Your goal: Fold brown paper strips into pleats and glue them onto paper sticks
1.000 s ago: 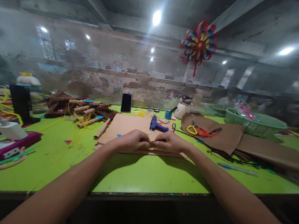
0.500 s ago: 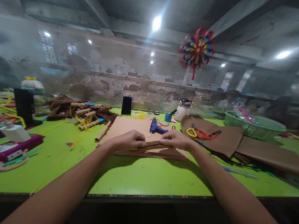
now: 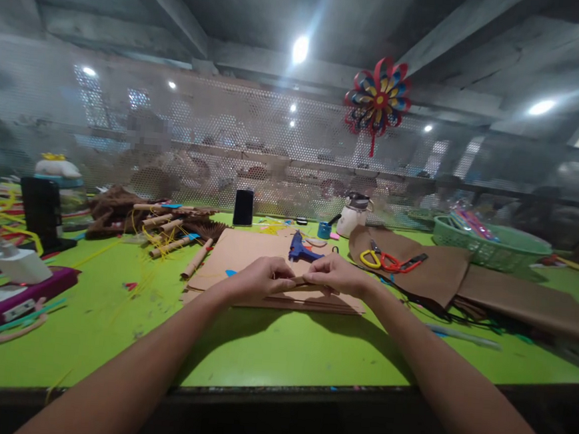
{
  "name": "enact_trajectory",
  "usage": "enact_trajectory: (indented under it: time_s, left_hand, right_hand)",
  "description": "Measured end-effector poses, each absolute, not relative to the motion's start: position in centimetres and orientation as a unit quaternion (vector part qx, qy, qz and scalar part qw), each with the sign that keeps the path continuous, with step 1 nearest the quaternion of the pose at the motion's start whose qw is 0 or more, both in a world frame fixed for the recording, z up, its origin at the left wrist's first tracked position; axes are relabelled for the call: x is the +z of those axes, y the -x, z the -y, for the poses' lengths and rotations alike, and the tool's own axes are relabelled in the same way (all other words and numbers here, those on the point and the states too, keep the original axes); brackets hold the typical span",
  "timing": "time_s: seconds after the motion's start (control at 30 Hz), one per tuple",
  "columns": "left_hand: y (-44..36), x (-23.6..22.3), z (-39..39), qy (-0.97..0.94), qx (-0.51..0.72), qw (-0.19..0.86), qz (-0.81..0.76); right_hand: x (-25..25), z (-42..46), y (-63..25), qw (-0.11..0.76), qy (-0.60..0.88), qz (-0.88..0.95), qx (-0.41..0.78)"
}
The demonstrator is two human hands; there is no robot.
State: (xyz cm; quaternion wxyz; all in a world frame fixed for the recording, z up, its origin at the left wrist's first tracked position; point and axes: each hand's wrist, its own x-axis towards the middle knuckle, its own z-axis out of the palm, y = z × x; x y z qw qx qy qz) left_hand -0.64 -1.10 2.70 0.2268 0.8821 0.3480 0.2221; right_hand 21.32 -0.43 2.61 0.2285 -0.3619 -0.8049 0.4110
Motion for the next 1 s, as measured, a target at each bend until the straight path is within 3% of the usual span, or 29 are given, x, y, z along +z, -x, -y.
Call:
enact_trajectory:
  time_s: [0.3,0.47,0.8,1.0]
  left_hand:
    - [1.4,3.7,2.6,-0.739,0.249,0.550,-0.300]
    - [1.1,3.4,3.0,-0.689,0.232,0.647,-0.228]
    - [0.5,1.7,2.5,-0.670,0.157,0.705,-0.171]
    - [1.4,2.7,1.3,-0.686,0.283,0.619,-0.256]
  right_hand:
    - [2.8,1.0,-21.1,0.383,0.188,0.678,0.598]
    - [3.4,2.2,-20.7,0.311,0.125,0.733,0.591]
    - [4.1,3.4,-19.6,0.344,0.134,0.771,0.518]
    - [3.9,2.8,-19.8,0.291,0.188,0.804,0.484]
